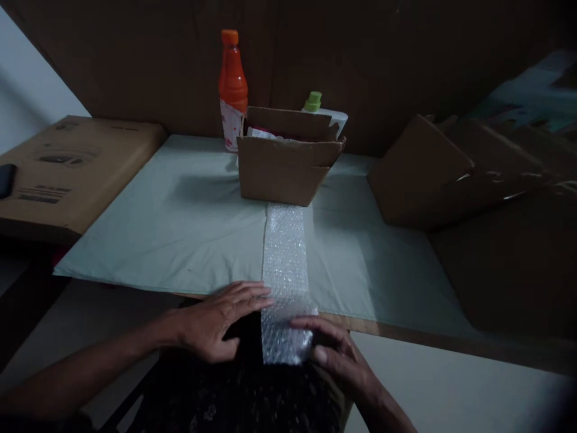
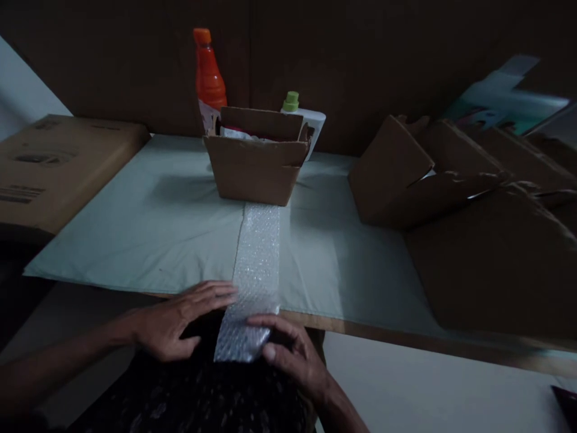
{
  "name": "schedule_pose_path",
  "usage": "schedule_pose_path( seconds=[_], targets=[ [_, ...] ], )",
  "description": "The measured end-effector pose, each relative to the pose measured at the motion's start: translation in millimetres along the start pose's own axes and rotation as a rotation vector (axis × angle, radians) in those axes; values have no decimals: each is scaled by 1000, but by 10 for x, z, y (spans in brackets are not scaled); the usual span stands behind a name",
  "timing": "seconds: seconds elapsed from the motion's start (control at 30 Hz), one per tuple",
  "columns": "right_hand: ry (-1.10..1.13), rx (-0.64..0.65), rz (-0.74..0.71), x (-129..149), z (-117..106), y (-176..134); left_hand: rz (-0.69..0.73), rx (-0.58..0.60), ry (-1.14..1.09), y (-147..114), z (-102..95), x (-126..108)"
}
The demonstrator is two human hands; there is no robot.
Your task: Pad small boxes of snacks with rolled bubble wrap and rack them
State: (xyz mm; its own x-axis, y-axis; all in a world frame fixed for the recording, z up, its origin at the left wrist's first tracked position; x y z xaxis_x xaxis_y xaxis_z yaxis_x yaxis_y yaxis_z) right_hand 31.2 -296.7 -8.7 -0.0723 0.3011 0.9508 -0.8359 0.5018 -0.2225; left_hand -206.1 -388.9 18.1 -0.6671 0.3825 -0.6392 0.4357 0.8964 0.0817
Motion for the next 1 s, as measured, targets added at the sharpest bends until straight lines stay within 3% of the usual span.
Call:
schedule_pose_path(
  seconds=[0.07,0.17,0.23,0.33,0.47,0.6,0.73,0.8,0.9,1.0],
  targets=[
    [143,-29,-22,23,18,124,-122,-105,-86,85,85,-59],
    [201,-140,-130,43,-10,217,-424,-320,-152,352,132,91],
    [101,-256,-210,63,-90,183,-589,-380,-175,512,139,239],
    [-307,-380,-316,127,-214,74,-668,-377,-165,653,129,383],
    [-945,-330,-520,181,-210,108,-687,-299,-79,701,113,398],
    [-1264,-218,-539,100,-159,345,-698,-268,13,689,128,343],
    [-1297,-176,-582,68,-166,477,-692,-291,77,620,174,337],
    [-1287,-161,-607,88,-183,495,-646,-363,115,559,164,317],
    [-1257,-144,-618,156,-200,510,-459,-544,200,453,96,209],
    [-1167,-121,-609,247,-194,539,-237,-575,240,386,77,88]
  ],
)
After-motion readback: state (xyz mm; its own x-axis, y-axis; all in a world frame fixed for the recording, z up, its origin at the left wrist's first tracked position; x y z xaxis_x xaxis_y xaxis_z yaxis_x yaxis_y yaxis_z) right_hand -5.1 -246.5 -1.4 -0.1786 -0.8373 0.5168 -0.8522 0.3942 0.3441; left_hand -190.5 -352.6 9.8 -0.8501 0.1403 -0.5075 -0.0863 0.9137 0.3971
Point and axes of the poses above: each hand's wrist, its own y-axis towards the middle knuckle, its own z-axis out of the palm, x = y × z, the point moved 3 cm from there along y, towards the middle knuckle, and after that the axes turned 5 degrees about y, right-handed, at the moved point
